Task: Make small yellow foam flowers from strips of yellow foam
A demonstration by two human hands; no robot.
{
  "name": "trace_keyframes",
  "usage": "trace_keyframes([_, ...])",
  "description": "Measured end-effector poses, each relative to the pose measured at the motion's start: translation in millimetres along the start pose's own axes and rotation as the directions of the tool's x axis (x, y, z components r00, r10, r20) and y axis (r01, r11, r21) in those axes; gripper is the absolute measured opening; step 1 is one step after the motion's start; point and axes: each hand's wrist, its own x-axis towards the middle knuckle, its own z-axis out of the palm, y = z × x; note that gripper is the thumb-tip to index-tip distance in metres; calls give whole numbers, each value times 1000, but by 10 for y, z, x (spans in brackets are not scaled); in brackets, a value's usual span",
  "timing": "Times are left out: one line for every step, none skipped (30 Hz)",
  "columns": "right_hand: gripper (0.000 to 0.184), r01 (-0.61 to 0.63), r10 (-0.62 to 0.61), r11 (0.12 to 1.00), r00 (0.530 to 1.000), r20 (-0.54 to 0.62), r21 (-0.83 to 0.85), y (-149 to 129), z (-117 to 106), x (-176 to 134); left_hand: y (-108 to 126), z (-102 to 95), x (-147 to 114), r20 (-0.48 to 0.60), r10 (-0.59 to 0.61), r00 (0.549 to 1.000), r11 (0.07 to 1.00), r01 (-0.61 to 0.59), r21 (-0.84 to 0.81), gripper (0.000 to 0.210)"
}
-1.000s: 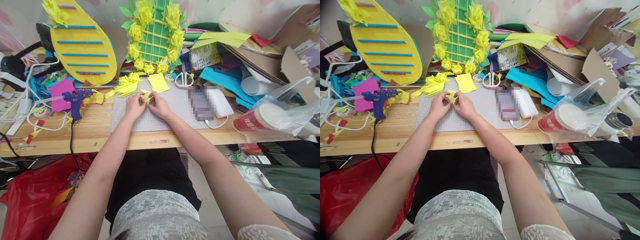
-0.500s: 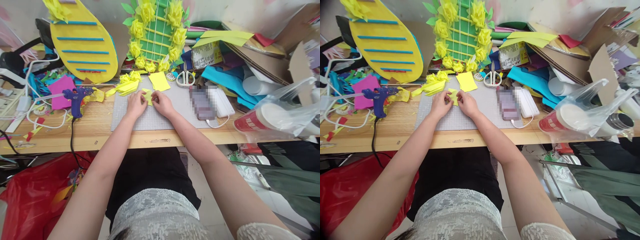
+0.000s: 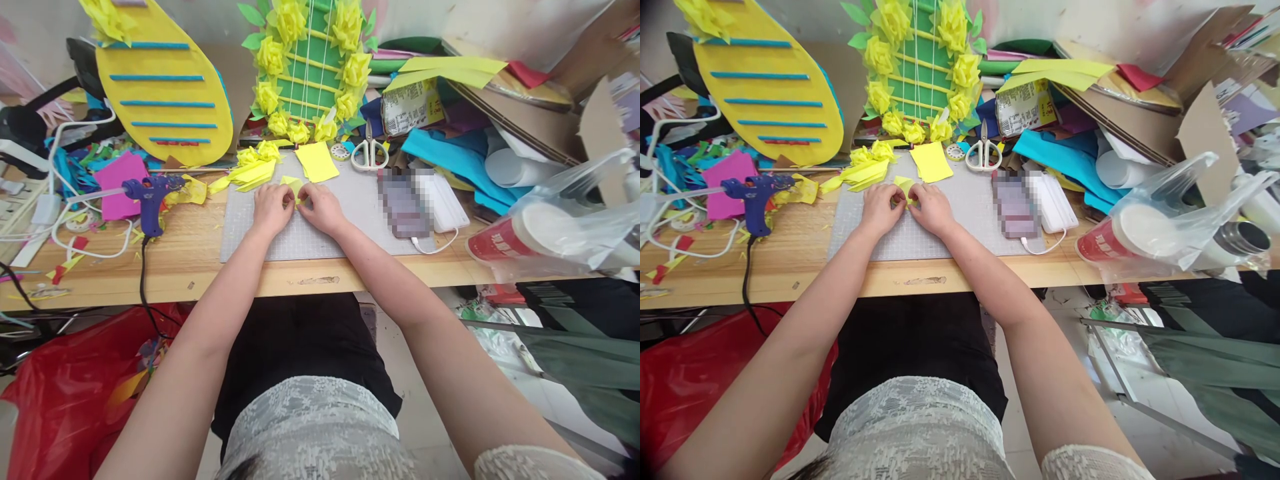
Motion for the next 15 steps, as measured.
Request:
trace_keyframes([14,5,-5,1000,1000,0,-13,1,3,0,2,-2,-1,1,-1,1000,1000,1,10,8])
trace_keyframes([14,9,-9,1000,1000,3,-24,2,6,0,2,-3,-2,1,-5,1000,1000,5,18,8])
trace_keyframes([13,11,-11,999,1000,5,-31,3,7,0,0,-3,-2,2,-8,1000,1000,8,25,9])
trace_keyframes([13,13,-12,999,1000,8,-33,4,9,0,-3,0,-4,2,-9,1000,1000,9,29,10])
trace_keyframes([14,14,-13,999,1000,10,-31,6,9,0,-7,2,-6,-3,-7,1000,999,7,31,10])
trace_keyframes([14,14,-14,1000,1000,12,-27,8,9,-1,-12,6,-9,-13,-1,1000,999,1,33,11])
trace_keyframes([15,15,-15,1000,1000,14,-22,10,8,-1,-17,9,-13,-25,8,1000,999,-7,35,11])
trace_keyframes([16,17,-17,1000,1000,16,-18,13,7,-3,-21,10,-19,-35,16,999,999,-15,39,11])
trace_keyframes([16,20,-19,1000,1000,18,-17,14,5,-4,-24,11,-25,-44,23,999,999,-21,44,10])
trace_keyframes([16,22,-22,1000,1000,20,-19,15,3,-5,-26,11,-31,-48,27,998,998,-24,50,8])
trace_keyframes([15,25,-25,999,999,22,-23,14,1,-7,-26,9,-38,-49,27,998,998,-25,55,7])
trace_keyframes([15,28,-27,999,999,23,-29,12,-1,-9,-25,7,-43,-48,27,999,998,-24,59,7])
trace_keyframes([14,29,-28,999,999,24,-35,9,-2,-10,-24,4,-47,-46,25,999,998,-22,60,7])
trace_keyframes([14,30,-29,999,999,26,-40,4,-4,-11,-21,1,-50,-45,24,999,998,-21,58,8])
trace_keyframes([14,30,-28,999,999,29,-45,-1,-6,-12,-18,-2,-51,-43,22,999,998,-20,54,8])
